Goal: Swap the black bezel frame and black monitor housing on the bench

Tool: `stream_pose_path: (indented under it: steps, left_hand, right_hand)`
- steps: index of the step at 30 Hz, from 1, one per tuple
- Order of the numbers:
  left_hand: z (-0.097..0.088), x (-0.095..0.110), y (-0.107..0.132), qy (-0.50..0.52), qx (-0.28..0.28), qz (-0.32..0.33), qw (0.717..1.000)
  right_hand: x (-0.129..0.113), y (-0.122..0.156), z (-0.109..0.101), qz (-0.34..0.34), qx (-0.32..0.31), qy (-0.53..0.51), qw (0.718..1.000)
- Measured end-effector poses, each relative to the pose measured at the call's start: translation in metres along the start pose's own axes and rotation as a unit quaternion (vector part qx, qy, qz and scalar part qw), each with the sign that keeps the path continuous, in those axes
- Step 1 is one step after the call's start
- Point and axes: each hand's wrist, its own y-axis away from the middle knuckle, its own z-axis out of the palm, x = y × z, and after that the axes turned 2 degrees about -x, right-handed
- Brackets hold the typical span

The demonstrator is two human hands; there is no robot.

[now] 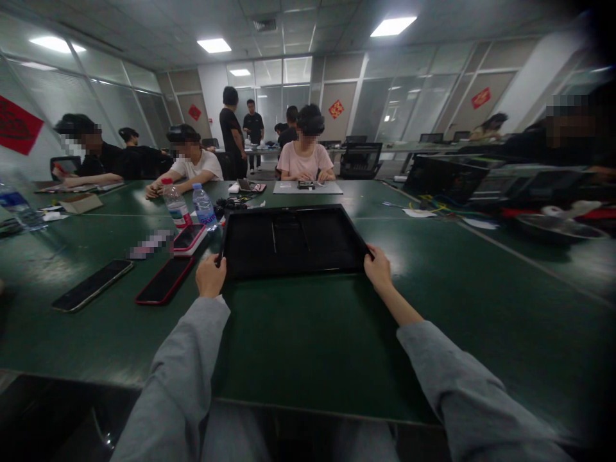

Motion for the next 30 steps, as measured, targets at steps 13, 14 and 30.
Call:
stream_pose_path:
  steps: [13, 14, 30]
  left_hand:
    - [0.000, 0.002, 0.001, -0.015, 0.001, 0.002, 1.000]
    - [0.000, 0.002, 0.001, -0.010, -0.008, -0.005, 1.000]
    - [0.002, 0.002, -0.002, 0.039, -0.054, -0.027, 0.997]
  right_hand:
    - [0.008, -0.002, 0.002, -0.005, 0.002, -0.019, 1.000]
    - [0.010, -0.003, 0.003, -0.004, -0.002, -0.020, 1.000]
    - [0.014, -0.006, 0.003, -0.001, -0.016, -0.022, 1.000]
